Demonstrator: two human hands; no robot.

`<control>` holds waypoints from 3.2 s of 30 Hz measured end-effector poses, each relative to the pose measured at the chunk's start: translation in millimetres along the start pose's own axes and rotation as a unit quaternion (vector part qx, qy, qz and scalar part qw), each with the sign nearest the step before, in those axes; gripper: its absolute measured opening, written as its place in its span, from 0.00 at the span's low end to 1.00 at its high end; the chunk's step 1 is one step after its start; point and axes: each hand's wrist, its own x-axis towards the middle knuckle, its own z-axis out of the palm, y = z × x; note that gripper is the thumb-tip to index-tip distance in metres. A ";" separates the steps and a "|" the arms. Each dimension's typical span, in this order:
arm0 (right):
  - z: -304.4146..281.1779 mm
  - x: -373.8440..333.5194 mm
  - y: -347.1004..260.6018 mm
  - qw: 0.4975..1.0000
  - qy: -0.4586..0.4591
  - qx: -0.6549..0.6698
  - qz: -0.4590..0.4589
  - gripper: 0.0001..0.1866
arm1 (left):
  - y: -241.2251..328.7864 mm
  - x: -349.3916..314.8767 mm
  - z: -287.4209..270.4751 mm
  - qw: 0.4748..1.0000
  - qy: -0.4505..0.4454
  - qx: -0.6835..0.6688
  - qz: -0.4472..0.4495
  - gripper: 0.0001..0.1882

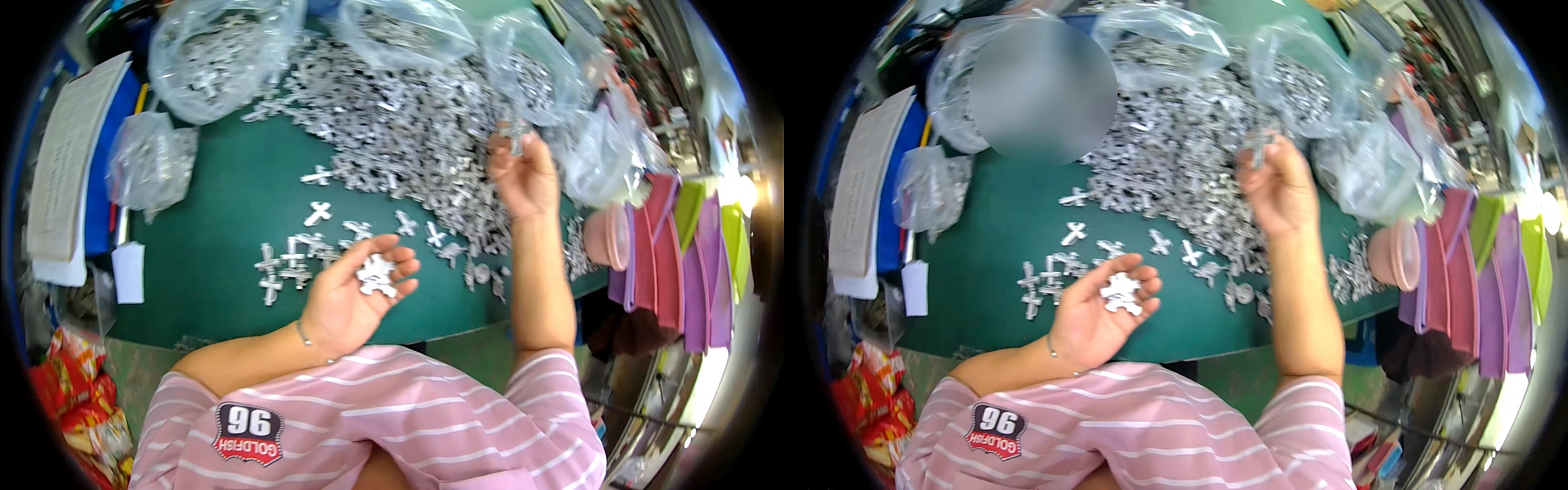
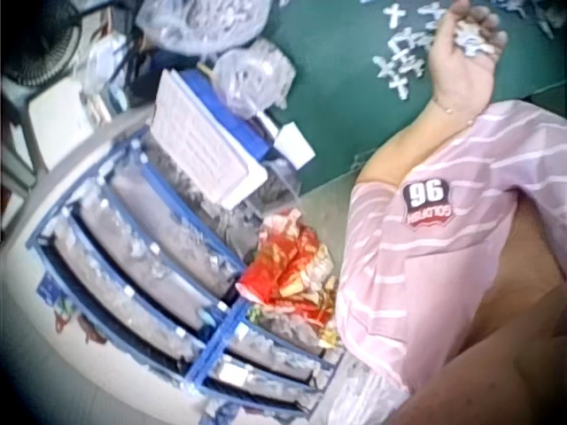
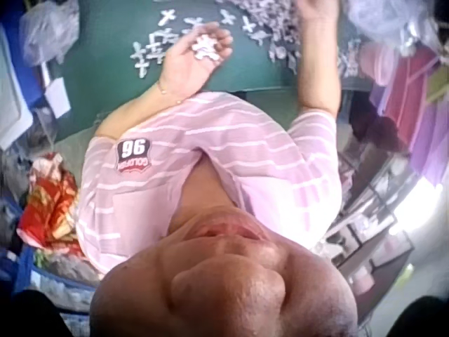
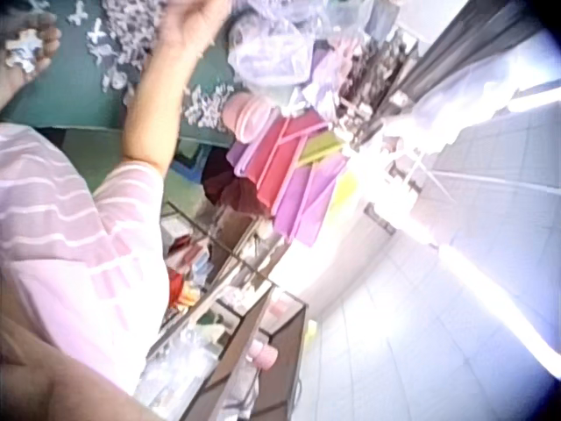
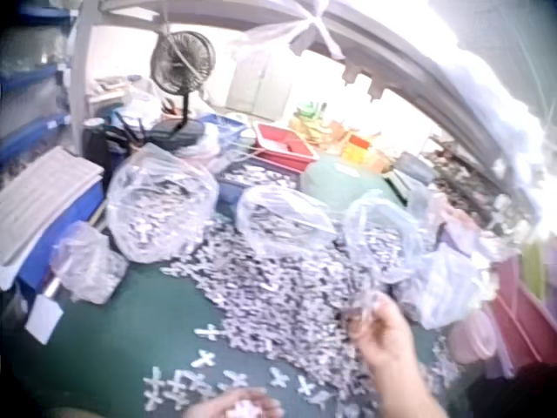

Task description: The person assembles small silver hair clips by hand at a green worktable. They pick up individual clip components, interlock them, and place the finished clips into a pile. A second person briefly walks by in the background while the assembler continues working.

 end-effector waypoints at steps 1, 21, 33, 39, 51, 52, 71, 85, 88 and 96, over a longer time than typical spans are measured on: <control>-4.7 -3.8 6.2 0.991 -0.073 0.100 0.057 0.14 | 0.5 -1.5 1.9 1.000 0.003 0.003 0.000 0.16; 69.3 -108.6 55.8 0.909 -0.093 -0.403 -0.047 0.09 | 8.2 -7.8 11.7 0.996 -0.012 0.007 -0.088 0.19; 48.5 -128.3 50.5 0.844 0.046 -0.513 -0.150 0.07 | 200.3 33.2 73.6 0.961 0.005 0.056 0.271 0.20; 37.8 -113.3 76.2 0.717 0.026 -0.671 -0.187 0.05 | 213.3 24.8 30.3 0.910 -0.034 0.305 0.278 0.20; 33.5 -119.0 78.7 0.734 -0.168 -0.650 -0.108 0.08 | 53.3 -50.1 15.3 0.714 0.071 0.669 0.191 0.13; 34.9 -123.6 77.5 0.732 -0.196 -0.647 -0.089 0.08 | 58.6 -57.2 17.0 0.569 0.038 0.793 0.214 0.19; 18.8 -131.8 68.8 0.645 -0.035 -0.743 -0.175 0.13 | 65.7 -52.2 -2.7 0.445 0.054 0.838 0.312 0.10; 49.8 -155.9 96.6 0.947 0.032 -0.307 0.088 0.08 | 15.3 -32.8 7.8 0.853 0.020 0.515 0.084 0.14; 48.4 -155.1 94.8 0.962 0.024 -0.261 0.078 0.09 | 20.5 -30.8 9.5 0.846 0.041 0.525 0.076 0.11; 44.0 -157.9 97.8 0.880 -0.026 -0.463 -0.107 0.09 | 22.0 -33.7 6.1 0.869 0.088 0.480 0.080 0.11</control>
